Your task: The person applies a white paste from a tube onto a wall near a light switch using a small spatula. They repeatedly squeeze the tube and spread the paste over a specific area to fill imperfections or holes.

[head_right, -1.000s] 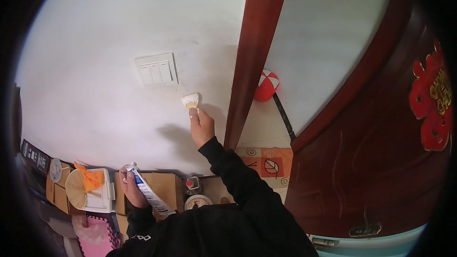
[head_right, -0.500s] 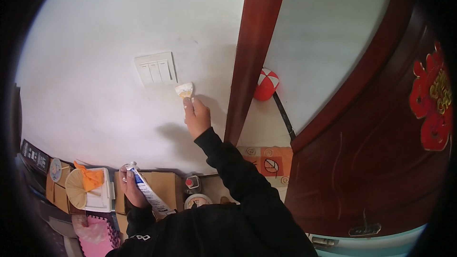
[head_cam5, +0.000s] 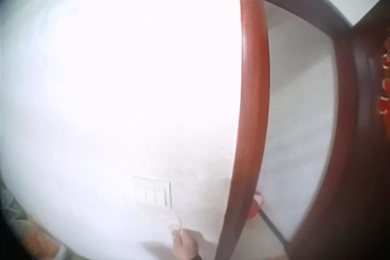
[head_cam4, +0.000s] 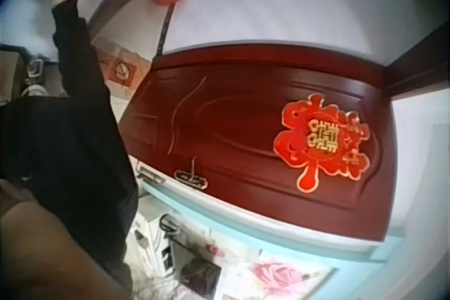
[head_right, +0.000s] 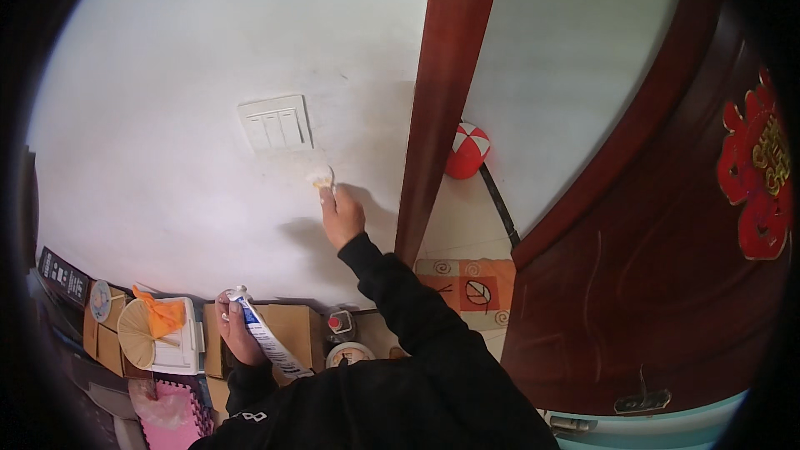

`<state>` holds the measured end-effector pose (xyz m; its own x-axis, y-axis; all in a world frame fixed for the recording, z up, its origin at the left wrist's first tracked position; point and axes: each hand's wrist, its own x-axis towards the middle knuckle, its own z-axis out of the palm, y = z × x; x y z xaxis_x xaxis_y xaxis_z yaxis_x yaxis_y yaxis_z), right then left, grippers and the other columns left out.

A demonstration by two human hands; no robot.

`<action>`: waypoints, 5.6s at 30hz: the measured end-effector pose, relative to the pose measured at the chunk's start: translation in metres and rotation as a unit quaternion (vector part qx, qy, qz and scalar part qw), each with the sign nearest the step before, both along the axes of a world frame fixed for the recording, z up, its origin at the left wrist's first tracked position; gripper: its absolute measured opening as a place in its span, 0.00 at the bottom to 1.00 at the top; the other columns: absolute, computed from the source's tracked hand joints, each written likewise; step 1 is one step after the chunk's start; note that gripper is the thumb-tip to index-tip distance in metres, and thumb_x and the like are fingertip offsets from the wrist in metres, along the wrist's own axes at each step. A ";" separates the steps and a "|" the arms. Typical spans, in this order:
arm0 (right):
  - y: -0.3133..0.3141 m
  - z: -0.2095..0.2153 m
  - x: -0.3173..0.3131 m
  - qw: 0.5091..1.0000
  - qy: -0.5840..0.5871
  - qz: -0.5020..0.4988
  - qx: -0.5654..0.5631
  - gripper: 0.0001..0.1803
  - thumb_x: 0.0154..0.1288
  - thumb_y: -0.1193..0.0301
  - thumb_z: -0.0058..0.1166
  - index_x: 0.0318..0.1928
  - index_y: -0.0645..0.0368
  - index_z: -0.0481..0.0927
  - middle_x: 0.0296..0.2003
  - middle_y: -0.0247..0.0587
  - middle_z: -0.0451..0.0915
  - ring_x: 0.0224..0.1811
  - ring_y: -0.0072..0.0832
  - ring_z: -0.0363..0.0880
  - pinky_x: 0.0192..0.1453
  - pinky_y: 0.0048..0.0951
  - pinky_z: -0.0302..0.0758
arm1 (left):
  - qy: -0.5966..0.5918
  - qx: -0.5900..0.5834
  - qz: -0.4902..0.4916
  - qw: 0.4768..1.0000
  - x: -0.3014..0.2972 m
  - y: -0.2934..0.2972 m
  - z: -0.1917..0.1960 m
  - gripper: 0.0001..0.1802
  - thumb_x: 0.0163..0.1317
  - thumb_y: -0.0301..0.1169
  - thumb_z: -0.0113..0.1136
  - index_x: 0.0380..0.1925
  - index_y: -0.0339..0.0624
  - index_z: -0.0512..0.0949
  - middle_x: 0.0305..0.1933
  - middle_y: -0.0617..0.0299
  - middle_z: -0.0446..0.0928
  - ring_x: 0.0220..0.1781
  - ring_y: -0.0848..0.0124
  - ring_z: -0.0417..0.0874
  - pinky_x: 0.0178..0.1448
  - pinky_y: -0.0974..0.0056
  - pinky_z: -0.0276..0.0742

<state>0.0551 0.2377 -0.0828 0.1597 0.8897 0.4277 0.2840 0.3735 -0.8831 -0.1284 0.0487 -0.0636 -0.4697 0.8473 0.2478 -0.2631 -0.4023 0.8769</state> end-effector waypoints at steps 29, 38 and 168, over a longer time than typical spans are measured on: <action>-0.009 0.164 0.059 0.991 0.107 0.048 -0.062 0.17 0.69 0.62 0.46 0.25 0.59 0.68 0.15 0.31 0.66 0.12 0.18 0.65 0.12 0.22 0.59 | 0.002 -0.002 -0.011 1.000 0.003 -0.001 0.004 0.10 0.66 0.32 0.47 0.42 0.38 0.69 0.36 0.61 0.72 0.38 0.77 0.69 0.45 0.72 0.63; 0.006 0.169 0.059 0.991 0.116 0.070 -0.009 0.16 0.69 0.61 0.46 0.28 0.60 0.71 0.15 0.31 0.66 0.11 0.17 0.64 0.12 0.21 0.58 | 0.005 -0.005 -0.039 0.999 0.002 -0.002 0.011 0.11 0.66 0.34 0.48 0.41 0.38 0.69 0.37 0.61 0.71 0.39 0.77 0.69 0.46 0.72 0.63; -0.020 0.028 -0.001 0.975 0.192 0.022 -0.111 0.19 0.70 0.61 0.46 0.24 0.59 0.66 0.14 0.32 0.66 0.11 0.20 0.65 0.13 0.24 0.61 | -0.013 0.009 -0.035 0.999 -0.001 0.002 0.003 0.11 0.65 0.30 0.49 0.43 0.36 0.68 0.39 0.62 0.71 0.39 0.77 0.70 0.46 0.72 0.66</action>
